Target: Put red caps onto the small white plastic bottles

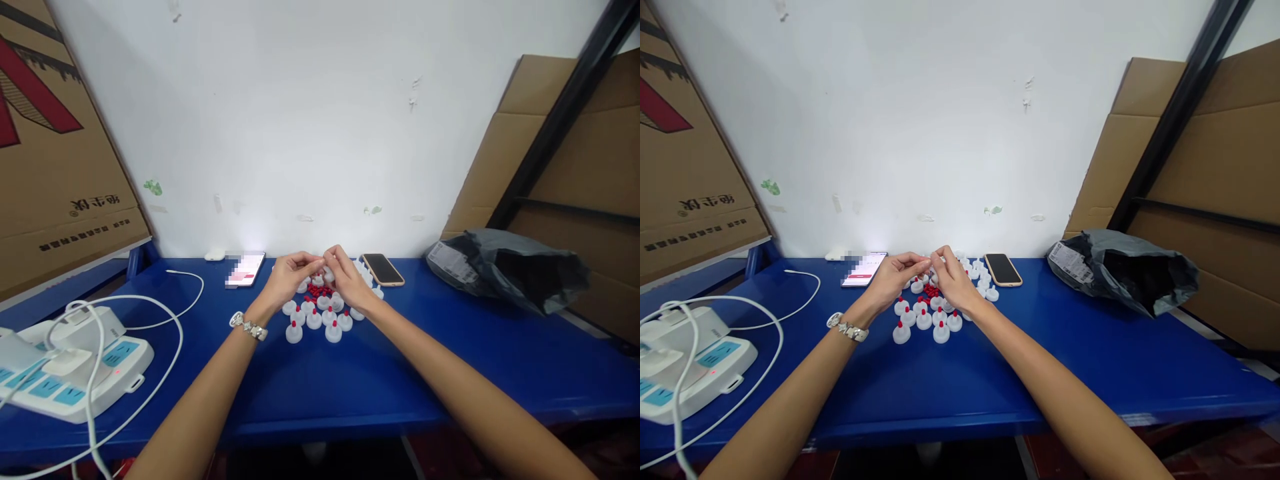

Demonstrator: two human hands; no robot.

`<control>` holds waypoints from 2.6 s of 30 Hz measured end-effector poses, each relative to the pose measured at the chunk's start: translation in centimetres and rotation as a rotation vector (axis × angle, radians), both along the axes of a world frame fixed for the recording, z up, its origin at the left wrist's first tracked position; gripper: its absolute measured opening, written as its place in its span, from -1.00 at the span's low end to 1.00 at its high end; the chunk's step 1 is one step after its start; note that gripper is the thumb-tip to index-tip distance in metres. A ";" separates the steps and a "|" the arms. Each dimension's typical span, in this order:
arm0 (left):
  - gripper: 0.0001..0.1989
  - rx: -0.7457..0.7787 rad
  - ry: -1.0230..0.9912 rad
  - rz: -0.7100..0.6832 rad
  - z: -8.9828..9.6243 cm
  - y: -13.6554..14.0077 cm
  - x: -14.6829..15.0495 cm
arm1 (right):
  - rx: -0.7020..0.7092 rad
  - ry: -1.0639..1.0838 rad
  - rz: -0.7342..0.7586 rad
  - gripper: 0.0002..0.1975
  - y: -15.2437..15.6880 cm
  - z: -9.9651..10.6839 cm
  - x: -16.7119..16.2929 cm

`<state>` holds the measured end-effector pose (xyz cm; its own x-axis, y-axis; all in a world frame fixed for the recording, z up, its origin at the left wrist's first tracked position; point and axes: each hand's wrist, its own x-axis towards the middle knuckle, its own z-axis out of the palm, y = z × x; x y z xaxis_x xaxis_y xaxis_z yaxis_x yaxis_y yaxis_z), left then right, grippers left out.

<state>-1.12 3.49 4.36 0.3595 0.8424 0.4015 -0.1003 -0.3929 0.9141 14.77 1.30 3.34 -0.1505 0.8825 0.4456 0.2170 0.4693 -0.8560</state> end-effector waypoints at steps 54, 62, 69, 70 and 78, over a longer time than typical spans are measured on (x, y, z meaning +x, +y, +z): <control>-0.87 0.231 0.928 0.234 -0.7 1.6 -5.9 | 0.182 -0.416 0.003 -0.84 4.1 -0.1 -2.7; -0.95 0.224 1.075 0.257 -1.7 2.2 -5.4 | 0.129 -0.437 -0.059 -0.81 1.6 -0.7 -0.8; -0.92 0.251 1.095 0.235 -1.7 2.2 -4.9 | 0.113 -0.410 -0.047 -0.80 1.4 -0.8 -0.5; -0.94 0.282 1.073 0.226 -1.5 2.2 -4.9 | 0.121 -0.405 -0.051 -0.77 1.3 -0.7 -0.5; -0.87 0.319 0.726 0.155 0.1 1.2 -4.0 | 0.043 -0.261 -0.061 -0.61 0.7 -1.0 -0.4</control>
